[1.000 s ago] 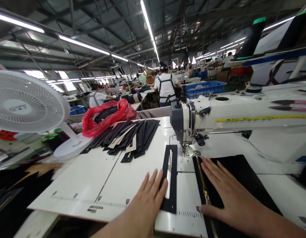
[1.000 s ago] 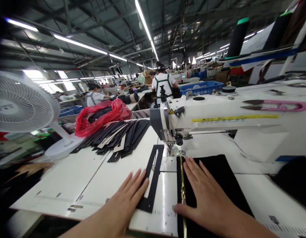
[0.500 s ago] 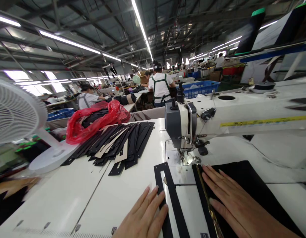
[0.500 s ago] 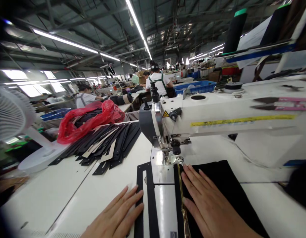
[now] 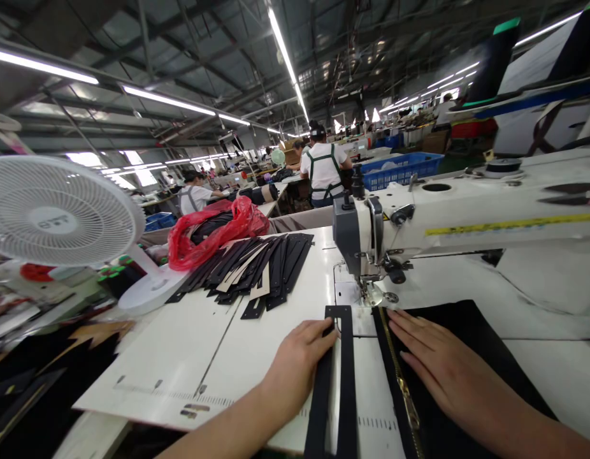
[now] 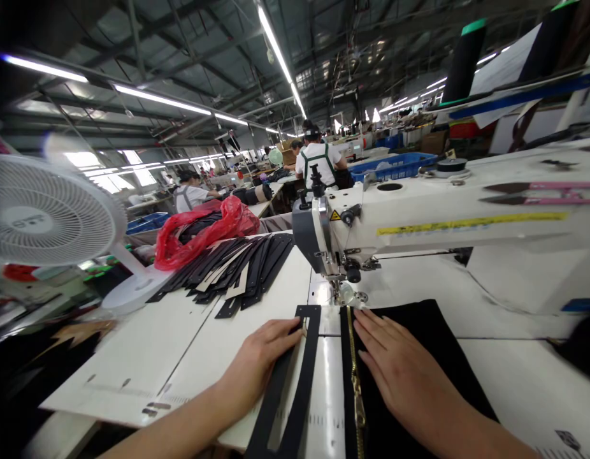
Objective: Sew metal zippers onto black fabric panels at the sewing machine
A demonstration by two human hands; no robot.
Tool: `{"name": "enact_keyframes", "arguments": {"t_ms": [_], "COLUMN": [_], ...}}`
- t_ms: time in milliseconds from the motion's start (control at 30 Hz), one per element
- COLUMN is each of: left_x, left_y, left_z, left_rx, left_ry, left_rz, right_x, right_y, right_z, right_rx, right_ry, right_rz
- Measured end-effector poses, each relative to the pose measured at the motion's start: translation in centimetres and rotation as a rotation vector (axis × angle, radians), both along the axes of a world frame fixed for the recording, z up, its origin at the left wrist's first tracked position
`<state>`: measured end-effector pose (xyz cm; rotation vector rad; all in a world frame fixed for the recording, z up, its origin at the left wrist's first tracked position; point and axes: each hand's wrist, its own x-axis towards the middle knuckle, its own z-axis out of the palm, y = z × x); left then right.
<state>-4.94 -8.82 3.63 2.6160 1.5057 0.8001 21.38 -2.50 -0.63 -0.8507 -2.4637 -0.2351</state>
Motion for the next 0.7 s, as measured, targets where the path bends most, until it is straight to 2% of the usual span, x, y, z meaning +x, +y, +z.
{"name": "enact_keyframes", "arguments": {"t_ms": [100,200,367,567,700], "left_x": [1.0,3.2,5.6,5.3,4.9], "left_y": [0.8,1.4,2.4,2.6,2.9], "left_z": [0.1,-0.3,-1.8,-1.6,-2.0], "left_rx": [0.156,0.259,0.218,0.193,0.236], "left_ry": [-0.104,0.02,0.231,0.208,0.21], "left_rz": [-0.027,-0.066,-0.087,-0.145,-0.175], "right_x": [-0.7,-1.2,-1.3,-1.7,-1.9], "right_y": [-0.5,-0.9,-1.2,-1.4,-1.8], "right_z": [0.3,0.9,1.2,0.3,0.2], "right_rx": [0.003,0.001,-0.001,0.011,-0.064], "right_ry": [0.012,-0.01,-0.008,0.046,0.074], "right_rz": [0.018,0.029,0.029,-0.003,-0.028]}}
